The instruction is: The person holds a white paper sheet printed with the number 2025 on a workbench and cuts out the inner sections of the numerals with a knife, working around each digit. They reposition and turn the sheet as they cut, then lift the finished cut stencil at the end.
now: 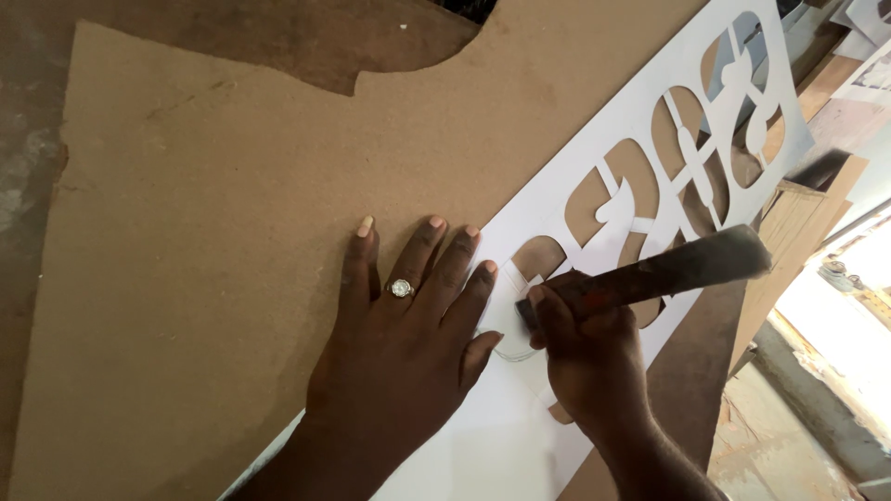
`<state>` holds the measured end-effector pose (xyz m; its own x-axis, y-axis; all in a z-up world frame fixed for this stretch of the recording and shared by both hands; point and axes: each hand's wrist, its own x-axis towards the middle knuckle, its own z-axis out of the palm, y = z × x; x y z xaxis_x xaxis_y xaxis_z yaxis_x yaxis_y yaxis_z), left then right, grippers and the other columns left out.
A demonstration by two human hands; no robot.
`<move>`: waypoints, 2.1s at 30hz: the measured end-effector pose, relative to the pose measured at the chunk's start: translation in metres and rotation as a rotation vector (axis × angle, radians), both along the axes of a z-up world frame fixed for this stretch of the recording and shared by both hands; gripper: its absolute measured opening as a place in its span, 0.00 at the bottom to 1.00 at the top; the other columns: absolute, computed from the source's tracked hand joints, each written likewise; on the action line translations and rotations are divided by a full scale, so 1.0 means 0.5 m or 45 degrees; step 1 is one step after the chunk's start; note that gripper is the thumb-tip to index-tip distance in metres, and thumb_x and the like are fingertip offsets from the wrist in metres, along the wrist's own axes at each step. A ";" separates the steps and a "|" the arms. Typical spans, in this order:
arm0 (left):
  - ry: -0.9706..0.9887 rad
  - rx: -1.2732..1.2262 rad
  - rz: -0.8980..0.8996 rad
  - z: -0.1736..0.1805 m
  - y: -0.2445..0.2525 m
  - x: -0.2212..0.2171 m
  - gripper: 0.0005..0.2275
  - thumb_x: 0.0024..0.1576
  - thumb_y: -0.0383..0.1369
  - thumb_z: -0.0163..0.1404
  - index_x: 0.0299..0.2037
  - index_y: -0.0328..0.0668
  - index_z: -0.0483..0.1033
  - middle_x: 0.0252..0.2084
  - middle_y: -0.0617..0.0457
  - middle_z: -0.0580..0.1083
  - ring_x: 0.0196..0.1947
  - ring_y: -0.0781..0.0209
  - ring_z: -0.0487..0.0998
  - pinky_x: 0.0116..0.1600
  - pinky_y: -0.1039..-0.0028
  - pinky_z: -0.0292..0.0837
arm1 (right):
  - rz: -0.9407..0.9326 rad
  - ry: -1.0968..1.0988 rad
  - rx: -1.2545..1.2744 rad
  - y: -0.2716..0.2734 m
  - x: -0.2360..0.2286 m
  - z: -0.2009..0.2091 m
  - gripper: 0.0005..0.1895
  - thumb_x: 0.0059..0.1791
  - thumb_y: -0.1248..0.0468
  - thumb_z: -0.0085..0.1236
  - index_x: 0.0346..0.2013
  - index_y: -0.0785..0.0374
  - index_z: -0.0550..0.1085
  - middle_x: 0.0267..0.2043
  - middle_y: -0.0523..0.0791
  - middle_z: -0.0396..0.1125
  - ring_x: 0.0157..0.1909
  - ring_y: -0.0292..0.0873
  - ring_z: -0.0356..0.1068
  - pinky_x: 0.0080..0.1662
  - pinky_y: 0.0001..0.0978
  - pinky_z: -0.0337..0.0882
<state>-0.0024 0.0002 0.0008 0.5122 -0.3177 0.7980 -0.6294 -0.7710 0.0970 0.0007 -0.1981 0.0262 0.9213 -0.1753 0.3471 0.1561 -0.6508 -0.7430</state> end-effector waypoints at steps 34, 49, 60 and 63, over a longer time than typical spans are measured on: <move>-0.016 0.005 0.033 0.007 0.002 -0.006 0.23 0.57 0.48 0.51 0.57 0.43 0.76 0.65 0.44 0.68 0.68 0.45 0.64 0.71 0.34 0.46 | 0.663 -0.048 -0.734 -0.103 0.048 0.048 0.07 0.49 0.66 0.59 0.39 0.65 0.78 0.36 0.47 0.75 0.37 0.44 0.75 0.38 0.36 0.73; 0.084 0.308 -0.082 0.060 0.002 0.039 0.35 0.45 0.60 0.54 0.63 0.57 0.72 0.74 0.46 0.59 0.75 0.40 0.51 0.65 0.20 0.31 | 0.051 -0.653 0.283 -0.121 0.011 -0.193 0.06 0.59 0.68 0.53 0.43 0.69 0.74 0.37 0.46 0.72 0.36 0.38 0.71 0.42 0.31 0.72; 0.217 0.307 0.140 0.122 -0.049 0.070 0.48 0.32 0.59 0.63 0.69 0.63 0.67 0.76 0.49 0.54 0.77 0.41 0.45 0.66 0.24 0.24 | 0.477 -0.593 0.041 -0.058 -0.058 -0.205 0.09 0.54 0.65 0.56 0.44 0.70 0.77 0.33 0.45 0.72 0.33 0.38 0.71 0.37 0.29 0.71; 0.198 0.318 0.178 0.131 -0.060 0.077 0.43 0.34 0.57 0.64 0.65 0.62 0.68 0.77 0.49 0.54 0.75 0.44 0.46 0.67 0.24 0.26 | 0.466 -0.684 0.049 -0.026 -0.064 -0.193 0.10 0.57 0.65 0.54 0.45 0.71 0.76 0.31 0.44 0.71 0.34 0.37 0.70 0.38 0.29 0.70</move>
